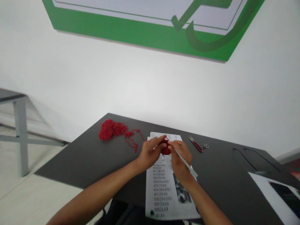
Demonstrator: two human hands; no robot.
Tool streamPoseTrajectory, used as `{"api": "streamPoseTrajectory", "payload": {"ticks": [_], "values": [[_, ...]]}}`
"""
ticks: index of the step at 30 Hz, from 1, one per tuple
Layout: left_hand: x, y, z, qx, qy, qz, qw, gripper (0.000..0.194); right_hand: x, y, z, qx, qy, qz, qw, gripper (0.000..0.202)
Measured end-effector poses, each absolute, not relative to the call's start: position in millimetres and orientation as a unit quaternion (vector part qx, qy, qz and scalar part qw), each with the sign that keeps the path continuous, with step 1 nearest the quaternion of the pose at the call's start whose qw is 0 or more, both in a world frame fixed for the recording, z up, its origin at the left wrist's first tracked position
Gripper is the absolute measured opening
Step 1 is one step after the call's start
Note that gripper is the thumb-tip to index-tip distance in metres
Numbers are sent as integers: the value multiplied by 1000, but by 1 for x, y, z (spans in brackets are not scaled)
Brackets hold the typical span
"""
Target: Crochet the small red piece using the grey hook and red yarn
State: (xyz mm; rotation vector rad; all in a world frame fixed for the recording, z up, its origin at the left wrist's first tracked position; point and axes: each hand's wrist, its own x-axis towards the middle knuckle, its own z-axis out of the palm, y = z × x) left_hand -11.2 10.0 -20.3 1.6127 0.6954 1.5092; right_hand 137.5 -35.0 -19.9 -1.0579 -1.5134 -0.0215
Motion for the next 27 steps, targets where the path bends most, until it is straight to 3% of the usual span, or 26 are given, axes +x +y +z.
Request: {"api": "streamPoseTrajectory", "payload": {"ticks": [4, 7, 11, 17, 23, 27], "values": [[-5, 11, -23, 551, 249, 562, 564, 42, 141, -35, -32, -416, -707, -85, 565, 24], [-4, 12, -23, 510, 221, 544, 629, 44, 141, -35, -35, -407, -716, -95, 559, 27], [-8, 11, -21, 533, 217, 565, 591, 48, 138, -36, -26, -455, -683, -56, 569, 25], [-10, 4, -17, 645, 239, 599, 410, 35, 137, -35, -16, -481, -662, -74, 570, 27], [-3, 1, -22, 510, 215, 567, 610, 45, 135, -41, -22, -420, -686, -137, 579, 24], [-2, 5, -24, 464, 206, 571, 645, 43, 136, -41, -17, -454, -664, -108, 584, 27]]}}
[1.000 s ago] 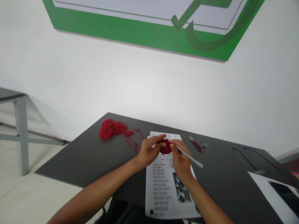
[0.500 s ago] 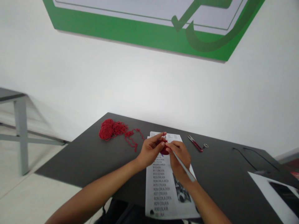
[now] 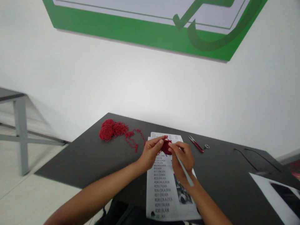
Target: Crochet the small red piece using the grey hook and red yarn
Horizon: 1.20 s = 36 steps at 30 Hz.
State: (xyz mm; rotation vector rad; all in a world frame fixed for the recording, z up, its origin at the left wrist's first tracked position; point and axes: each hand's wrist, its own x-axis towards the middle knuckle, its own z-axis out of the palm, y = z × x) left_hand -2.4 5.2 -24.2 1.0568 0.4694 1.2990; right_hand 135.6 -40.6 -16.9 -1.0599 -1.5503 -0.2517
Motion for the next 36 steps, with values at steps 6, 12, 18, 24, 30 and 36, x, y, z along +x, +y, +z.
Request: {"api": "streamPoseTrajectory", "payload": {"ticks": [6, 12, 18, 24, 30, 36], "values": [[-13, 6, -17, 631, 192, 593, 462, 41, 132, -42, -7, -513, -660, -17, 549, 52], [-10, -1, -20, 664, 196, 598, 405, 46, 131, -45, -11, -500, -655, -40, 564, 34], [-5, -3, -20, 566, 210, 584, 543, 50, 134, -44, -8, -476, -659, -19, 582, 30], [-3, 0, -19, 561, 192, 599, 538, 51, 136, -45, -5, -469, -659, -7, 588, 24], [-7, 1, -23, 652, 221, 607, 397, 47, 140, -42, -8, -474, -666, -51, 574, 20], [-3, -6, -28, 601, 161, 594, 510, 59, 142, -40, -18, -411, -691, -173, 570, 25]]}}
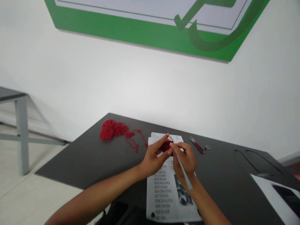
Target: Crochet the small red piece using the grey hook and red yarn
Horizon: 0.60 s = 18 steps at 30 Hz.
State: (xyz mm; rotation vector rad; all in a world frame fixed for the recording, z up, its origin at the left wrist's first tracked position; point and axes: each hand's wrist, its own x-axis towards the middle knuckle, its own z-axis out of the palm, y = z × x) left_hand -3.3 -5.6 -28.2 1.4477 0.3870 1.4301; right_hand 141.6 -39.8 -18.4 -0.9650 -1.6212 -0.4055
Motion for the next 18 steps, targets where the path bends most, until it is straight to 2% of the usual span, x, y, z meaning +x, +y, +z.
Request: {"api": "streamPoseTrajectory", "payload": {"ticks": [3, 6, 11, 14, 18], "values": [[1, -9, -25, 489, 131, 553, 661, 52, 141, -40, -16, -430, -661, -164, 593, 19], [1, -9, -18, 412, 133, 538, 724, 46, 142, -40, -10, -474, -643, -77, 597, 22], [-8, 0, -9, 427, 160, 546, 702, 58, 144, -40, -5, -409, -659, 99, 623, 18], [-12, 4, -8, 501, 164, 531, 663, 69, 147, -38, -5, -376, -660, 161, 630, 17], [-15, 7, -7, 534, 122, 513, 660, 68, 154, -33, -3, -332, -678, 210, 622, 15]]}}
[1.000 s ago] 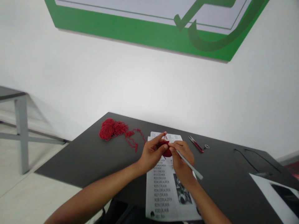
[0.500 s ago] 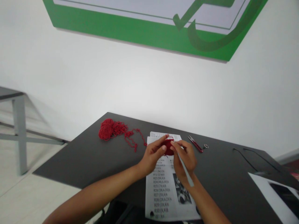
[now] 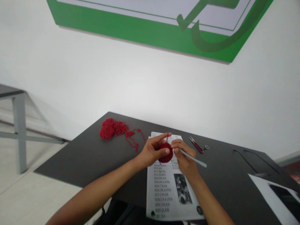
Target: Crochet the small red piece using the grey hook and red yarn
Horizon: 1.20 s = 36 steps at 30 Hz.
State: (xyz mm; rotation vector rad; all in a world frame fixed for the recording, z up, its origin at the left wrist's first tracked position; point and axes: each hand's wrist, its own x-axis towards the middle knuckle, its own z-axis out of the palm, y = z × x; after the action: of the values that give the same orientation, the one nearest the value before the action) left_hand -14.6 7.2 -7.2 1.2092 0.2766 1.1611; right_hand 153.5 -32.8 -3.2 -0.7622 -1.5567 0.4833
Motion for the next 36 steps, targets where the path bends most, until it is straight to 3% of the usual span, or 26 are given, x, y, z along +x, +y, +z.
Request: {"api": "streamPoseTrajectory", "payload": {"ticks": [7, 20, 24, 29, 36], "values": [[-19, 11, -3, 540, 111, 483, 681, 74, 165, -28, 1, -309, -705, 248, 589, 12], [-24, 13, 2, 518, 105, 473, 705, 74, 172, -32, 10, -324, -720, 272, 550, 25], [-25, 12, 2, 514, 107, 476, 706, 69, 169, -31, 3, -357, -683, 287, 569, 40], [-26, 11, 3, 510, 102, 478, 708, 63, 160, -34, 1, -336, -633, 363, 596, 38], [-29, 12, 3, 482, 104, 452, 743, 74, 141, -39, 9, -301, -560, 452, 626, 37]]}}
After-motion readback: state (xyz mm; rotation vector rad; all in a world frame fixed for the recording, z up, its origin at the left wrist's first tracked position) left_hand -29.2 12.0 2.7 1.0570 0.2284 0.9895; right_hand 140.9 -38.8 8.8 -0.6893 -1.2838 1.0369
